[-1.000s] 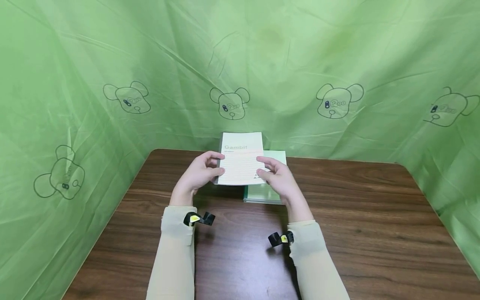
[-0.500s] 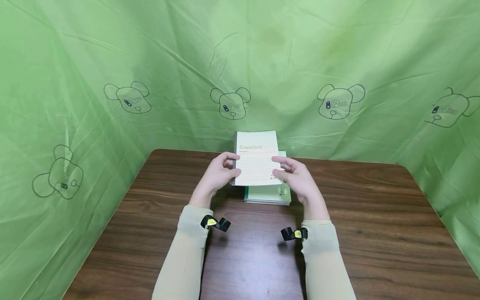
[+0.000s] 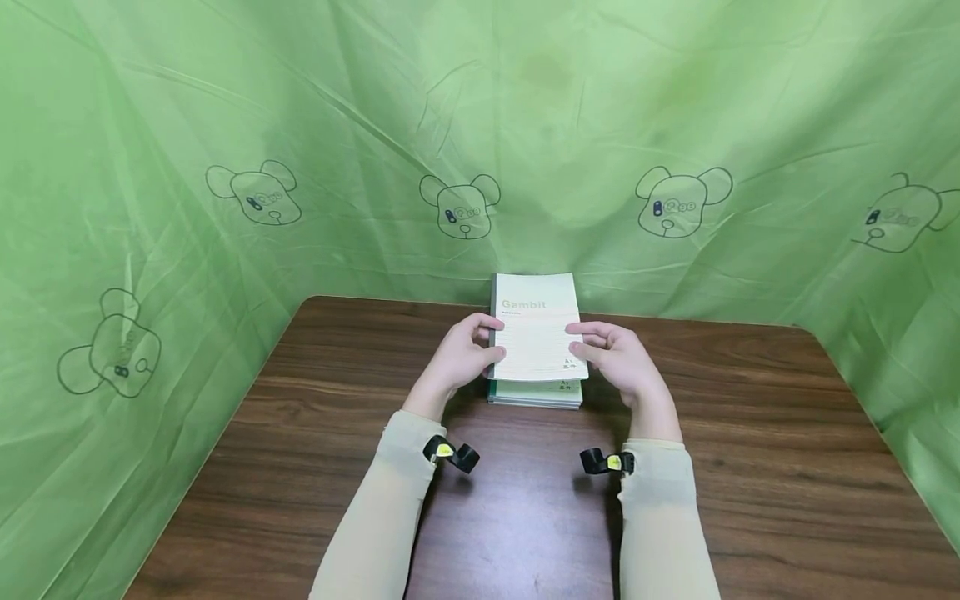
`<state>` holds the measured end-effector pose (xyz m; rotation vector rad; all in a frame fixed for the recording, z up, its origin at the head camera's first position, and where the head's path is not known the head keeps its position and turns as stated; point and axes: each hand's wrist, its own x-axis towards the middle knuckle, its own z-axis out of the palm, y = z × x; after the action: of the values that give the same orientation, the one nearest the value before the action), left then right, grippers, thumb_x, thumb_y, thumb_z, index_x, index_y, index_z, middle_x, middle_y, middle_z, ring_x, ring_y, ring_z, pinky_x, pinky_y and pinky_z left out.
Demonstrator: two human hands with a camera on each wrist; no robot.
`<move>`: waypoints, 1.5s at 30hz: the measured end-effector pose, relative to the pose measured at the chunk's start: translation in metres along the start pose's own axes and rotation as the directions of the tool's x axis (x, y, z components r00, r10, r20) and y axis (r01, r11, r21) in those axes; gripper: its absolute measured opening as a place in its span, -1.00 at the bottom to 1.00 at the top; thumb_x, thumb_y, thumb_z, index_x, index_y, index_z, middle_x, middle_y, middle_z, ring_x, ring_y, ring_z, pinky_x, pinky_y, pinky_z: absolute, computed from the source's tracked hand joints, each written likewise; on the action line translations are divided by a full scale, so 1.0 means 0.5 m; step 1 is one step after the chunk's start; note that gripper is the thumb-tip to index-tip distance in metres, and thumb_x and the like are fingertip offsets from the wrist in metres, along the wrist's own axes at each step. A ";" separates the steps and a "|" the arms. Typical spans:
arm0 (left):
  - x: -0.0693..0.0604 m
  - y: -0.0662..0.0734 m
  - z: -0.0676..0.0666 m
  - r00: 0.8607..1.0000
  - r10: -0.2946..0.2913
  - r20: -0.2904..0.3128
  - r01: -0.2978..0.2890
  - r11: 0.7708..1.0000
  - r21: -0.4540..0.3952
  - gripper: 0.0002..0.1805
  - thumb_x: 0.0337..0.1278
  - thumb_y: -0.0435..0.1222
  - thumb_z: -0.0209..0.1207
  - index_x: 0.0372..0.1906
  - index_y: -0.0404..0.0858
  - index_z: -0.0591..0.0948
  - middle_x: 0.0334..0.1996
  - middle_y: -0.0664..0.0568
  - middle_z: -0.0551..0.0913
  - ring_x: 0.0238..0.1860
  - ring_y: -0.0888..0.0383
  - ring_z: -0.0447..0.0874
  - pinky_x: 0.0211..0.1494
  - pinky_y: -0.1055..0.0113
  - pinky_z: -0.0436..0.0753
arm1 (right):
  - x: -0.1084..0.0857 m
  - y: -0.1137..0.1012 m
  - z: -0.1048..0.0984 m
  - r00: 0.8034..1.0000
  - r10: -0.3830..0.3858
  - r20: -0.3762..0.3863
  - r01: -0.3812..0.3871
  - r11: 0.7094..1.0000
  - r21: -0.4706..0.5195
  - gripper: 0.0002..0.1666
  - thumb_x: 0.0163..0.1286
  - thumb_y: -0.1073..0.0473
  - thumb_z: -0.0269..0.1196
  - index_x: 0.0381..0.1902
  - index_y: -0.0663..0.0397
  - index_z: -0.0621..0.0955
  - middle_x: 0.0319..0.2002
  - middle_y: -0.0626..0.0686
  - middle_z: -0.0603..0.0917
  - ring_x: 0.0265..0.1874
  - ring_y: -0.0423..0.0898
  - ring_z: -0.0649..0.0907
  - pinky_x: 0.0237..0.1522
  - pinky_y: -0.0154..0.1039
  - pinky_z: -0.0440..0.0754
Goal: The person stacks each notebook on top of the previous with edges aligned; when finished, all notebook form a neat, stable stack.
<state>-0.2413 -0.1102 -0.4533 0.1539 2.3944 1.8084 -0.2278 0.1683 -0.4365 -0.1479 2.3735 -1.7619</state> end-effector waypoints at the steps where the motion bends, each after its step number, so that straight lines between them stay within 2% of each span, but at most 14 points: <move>1: 0.000 -0.001 0.005 1.000 -0.004 0.001 0.004 1.000 0.010 -0.58 0.32 -0.48 0.38 0.24 -0.23 0.65 -0.11 -0.15 0.62 -0.46 0.08 0.58 -0.35 0.19 0.70 | -0.002 0.002 -0.003 1.000 0.002 0.005 -0.002 1.000 -0.016 -0.49 0.60 0.22 0.34 0.43 0.25 0.62 0.31 0.34 0.69 0.16 -0.06 0.67 0.19 -0.14 0.56; 4: 0.003 -0.008 0.020 1.000 -0.007 -0.009 0.007 0.998 0.066 -0.57 0.30 -0.45 0.41 0.23 -0.20 0.66 -0.11 -0.11 0.60 -0.36 0.06 0.54 -0.28 0.23 0.62 | -0.006 0.009 -0.012 1.000 0.019 0.021 -0.018 0.998 -0.053 -0.49 0.60 0.25 0.33 0.43 0.26 0.61 0.31 0.35 0.69 0.24 0.05 0.64 0.33 -0.01 0.50; 6: 0.004 -0.013 0.028 1.000 -0.005 -0.020 0.008 0.991 0.131 -0.56 0.28 -0.42 0.43 0.23 -0.17 0.68 -0.08 -0.08 0.59 -0.24 0.04 0.53 -0.18 0.22 0.57 | -0.006 0.014 -0.015 0.999 0.022 0.030 -0.020 0.997 -0.076 -0.49 0.60 0.27 0.33 0.43 0.28 0.59 0.27 0.37 0.70 0.18 0.05 0.68 0.35 0.04 0.52; 10: 0.005 -0.018 0.043 0.999 0.003 -0.035 0.005 0.971 0.239 -0.55 0.26 -0.37 0.44 0.23 -0.13 0.67 -0.03 -0.08 0.59 -0.09 -0.03 0.54 0.01 0.10 0.56 | -0.003 0.026 -0.020 1.000 0.020 0.024 -0.017 0.993 -0.116 -0.46 0.57 0.28 0.36 0.44 0.28 0.58 0.18 0.37 0.74 0.03 -0.01 0.73 0.20 -0.11 0.63; 12: 0.006 -0.021 0.049 0.999 0.006 -0.038 0.004 0.963 0.269 -0.55 0.26 -0.36 0.43 0.24 -0.13 0.66 -0.02 -0.09 0.61 -0.08 -0.06 0.57 0.04 0.05 0.59 | 0.000 0.033 -0.022 1.000 0.017 0.016 -0.015 0.992 -0.123 -0.45 0.55 0.27 0.38 0.43 0.27 0.59 0.17 0.37 0.75 0.04 0.01 0.74 0.13 -0.21 0.63; 14: 0.008 -0.023 0.052 0.999 0.006 -0.038 0.005 0.957 0.290 -0.55 0.29 -0.35 0.41 0.26 -0.12 0.64 -0.02 -0.09 0.63 -0.07 -0.06 0.59 0.04 0.03 0.61 | 0.003 0.041 -0.024 1.000 0.014 0.010 -0.013 0.991 -0.137 -0.43 0.55 0.24 0.40 0.44 0.25 0.59 0.18 0.36 0.73 0.11 0.05 0.71 0.09 -0.27 0.61; 17: 0.011 -0.029 0.051 0.999 0.011 -0.043 0.003 0.950 0.312 -0.54 0.29 -0.34 0.41 0.27 -0.13 0.64 -0.01 -0.09 0.66 -0.06 -0.06 0.62 0.02 0.04 0.62 | 0.008 0.054 -0.025 1.000 0.016 0.010 -0.015 0.990 -0.139 -0.41 0.53 0.19 0.43 0.44 0.24 0.59 0.21 0.36 0.70 0.14 0.09 0.68 0.07 -0.24 0.61; 24: 0.015 -0.037 0.035 0.999 0.036 -0.029 -0.023 0.930 0.366 -0.51 0.26 -0.31 0.42 0.28 -0.14 0.64 0.00 -0.11 0.67 -0.01 -0.08 0.64 0.09 0.00 0.63 | 0.024 0.089 -0.022 0.999 0.029 0.026 -0.026 0.991 -0.129 -0.34 0.44 0.16 0.52 0.42 0.20 0.60 0.18 0.31 0.69 -0.13 -0.04 0.69 -0.09 -0.19 0.67; 31: 0.013 -0.036 0.024 0.999 0.032 -0.008 -0.025 0.895 0.445 -0.40 0.22 -0.27 0.42 0.38 -0.20 0.60 -0.02 -0.10 0.64 0.03 -0.06 0.58 0.15 0.00 0.60 | 0.031 0.106 -0.017 0.999 0.040 -0.004 -0.040 0.994 -0.101 -0.31 0.40 0.24 0.53 0.43 0.23 0.58 0.19 0.34 0.67 -0.15 -0.04 0.68 -0.10 -0.18 0.73; 35: 0.012 -0.036 0.020 1.000 0.016 -0.020 -0.004 0.877 0.481 -0.35 0.20 -0.20 0.49 0.38 -0.20 0.60 -0.11 -0.06 0.67 -0.07 -0.01 0.62 0.08 0.05 0.63 | 0.030 0.111 -0.017 0.999 0.043 0.005 -0.042 0.995 -0.094 -0.29 0.41 0.23 0.53 0.45 0.21 0.57 0.19 0.32 0.66 -0.12 -0.04 0.68 -0.09 -0.19 0.72; 39: 0.014 -0.043 0.018 1.000 0.009 -0.025 0.004 0.875 0.484 -0.34 0.19 -0.18 0.51 0.38 -0.20 0.59 -0.15 -0.06 0.69 -0.18 0.01 0.68 0.01 0.08 0.67 | 0.034 0.117 -0.015 0.999 0.034 -0.005 -0.034 0.997 -0.072 -0.30 0.39 0.26 0.53 0.44 0.21 0.58 0.20 0.30 0.65 -0.11 -0.05 0.69 -0.07 -0.22 0.71; 45: 0.018 -0.050 0.015 0.999 0.019 -0.030 -0.002 0.871 0.492 -0.34 0.19 -0.16 0.52 0.38 -0.19 0.60 -0.11 -0.05 0.72 -0.06 -0.03 0.68 0.12 0.03 0.65 | 0.039 0.120 -0.010 0.999 0.016 -0.028 -0.017 0.998 -0.059 -0.31 0.36 0.30 0.53 0.42 0.24 0.60 0.19 0.30 0.66 -0.13 -0.08 0.70 -0.10 -0.26 0.72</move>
<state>-0.2486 -0.1083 -0.4797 0.1870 2.8317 1.1658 -0.2460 0.1871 -0.4941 -0.1129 2.4402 -1.6978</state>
